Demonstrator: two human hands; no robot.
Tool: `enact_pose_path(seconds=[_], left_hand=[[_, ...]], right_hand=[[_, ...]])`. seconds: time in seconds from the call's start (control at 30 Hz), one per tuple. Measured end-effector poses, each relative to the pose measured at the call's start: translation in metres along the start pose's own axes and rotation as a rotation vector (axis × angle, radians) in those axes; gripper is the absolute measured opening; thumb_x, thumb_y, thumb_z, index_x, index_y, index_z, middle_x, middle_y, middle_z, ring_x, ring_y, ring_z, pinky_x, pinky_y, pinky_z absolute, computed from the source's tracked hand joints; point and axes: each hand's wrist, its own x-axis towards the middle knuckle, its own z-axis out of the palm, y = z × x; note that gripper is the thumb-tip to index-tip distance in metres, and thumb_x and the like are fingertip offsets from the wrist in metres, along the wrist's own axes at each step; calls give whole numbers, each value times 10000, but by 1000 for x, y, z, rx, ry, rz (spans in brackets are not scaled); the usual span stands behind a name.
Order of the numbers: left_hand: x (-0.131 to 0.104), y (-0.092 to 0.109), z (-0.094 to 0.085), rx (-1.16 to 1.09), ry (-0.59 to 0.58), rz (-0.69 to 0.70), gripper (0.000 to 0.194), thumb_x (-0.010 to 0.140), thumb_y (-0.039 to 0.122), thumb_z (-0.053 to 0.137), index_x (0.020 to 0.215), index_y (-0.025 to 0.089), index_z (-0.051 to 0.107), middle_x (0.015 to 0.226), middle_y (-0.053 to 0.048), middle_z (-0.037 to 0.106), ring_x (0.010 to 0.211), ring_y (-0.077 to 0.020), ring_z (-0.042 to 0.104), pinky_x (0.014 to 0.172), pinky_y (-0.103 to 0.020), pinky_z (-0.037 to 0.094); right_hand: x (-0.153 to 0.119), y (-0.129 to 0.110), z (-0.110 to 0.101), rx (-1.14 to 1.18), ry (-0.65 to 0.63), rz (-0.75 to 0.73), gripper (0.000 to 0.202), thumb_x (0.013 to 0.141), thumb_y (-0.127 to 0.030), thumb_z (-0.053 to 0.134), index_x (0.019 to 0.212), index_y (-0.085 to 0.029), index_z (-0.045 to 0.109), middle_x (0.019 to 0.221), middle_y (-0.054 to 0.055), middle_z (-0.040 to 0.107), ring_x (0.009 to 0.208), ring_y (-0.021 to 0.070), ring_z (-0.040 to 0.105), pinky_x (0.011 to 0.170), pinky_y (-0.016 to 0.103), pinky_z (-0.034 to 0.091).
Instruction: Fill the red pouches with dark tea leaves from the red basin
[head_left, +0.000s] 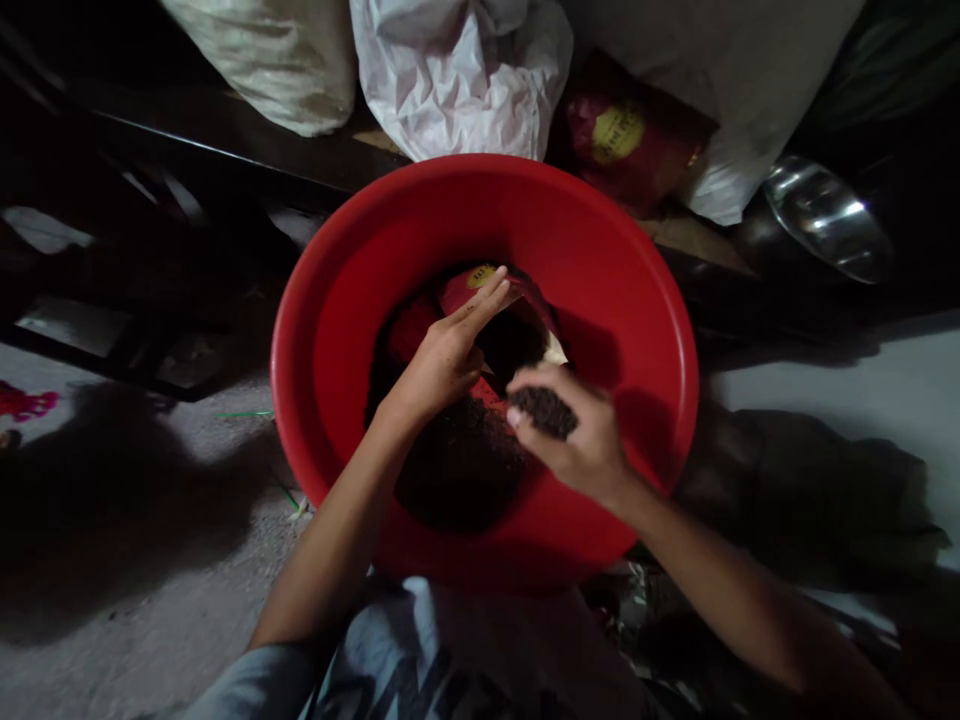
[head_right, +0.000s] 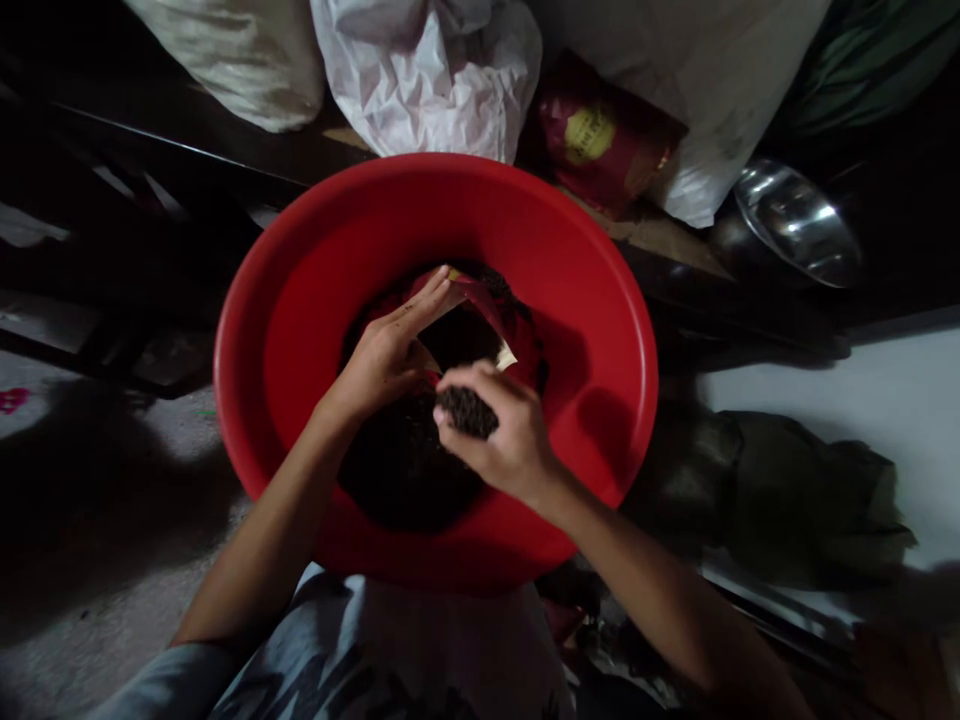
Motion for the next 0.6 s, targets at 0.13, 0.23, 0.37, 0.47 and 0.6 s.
enact_pose_path(seconds=[0.13,0.23,0.37,0.47,0.6], left_hand=[[2,-1,1,44,-16,2,1028,748,-61,509,1701,268,308,1782,-56,270,1634,-261,303,1349,-472,281],[3,-5,2,61,-16,-7,1054,725,-72,489,1704,269,301,1785,-46,262,1640,-245,286,1355,-450,265],[2,-7,3,60,-22,12,1065,706,-69,479,1705,256,305,1784,-65,264,1639,-251,290,1352,-458,270],[0,-8,2,73,-37,-11,1085,692,-78,456,1710,258,291,1786,-72,257,1636,-254,294,1338,-460,302],[0,-7,-2,75,-26,-37,1095,692,-86,443,1707,297,296,1788,-46,258,1632,-260,297,1280,-423,414]], right_hand=[[60,14,-12,-300,81,-92,217,926,-262,698,1138,-248,744,1111,53,738,1057,231,713,1014,363,573],[73,35,-2,-478,-14,-68,361,870,-154,717,1222,-230,741,1298,83,694,1191,266,684,1046,411,583],[33,37,11,-494,13,-165,404,923,-80,618,1285,-218,734,1467,128,615,1397,302,573,1170,521,526],[-25,41,24,-363,111,-427,332,960,-111,585,1213,-234,762,1264,106,719,1280,272,626,1072,472,591],[-75,76,72,-226,-154,-386,273,987,-207,586,1185,-219,774,1074,94,754,1111,254,675,978,421,615]])
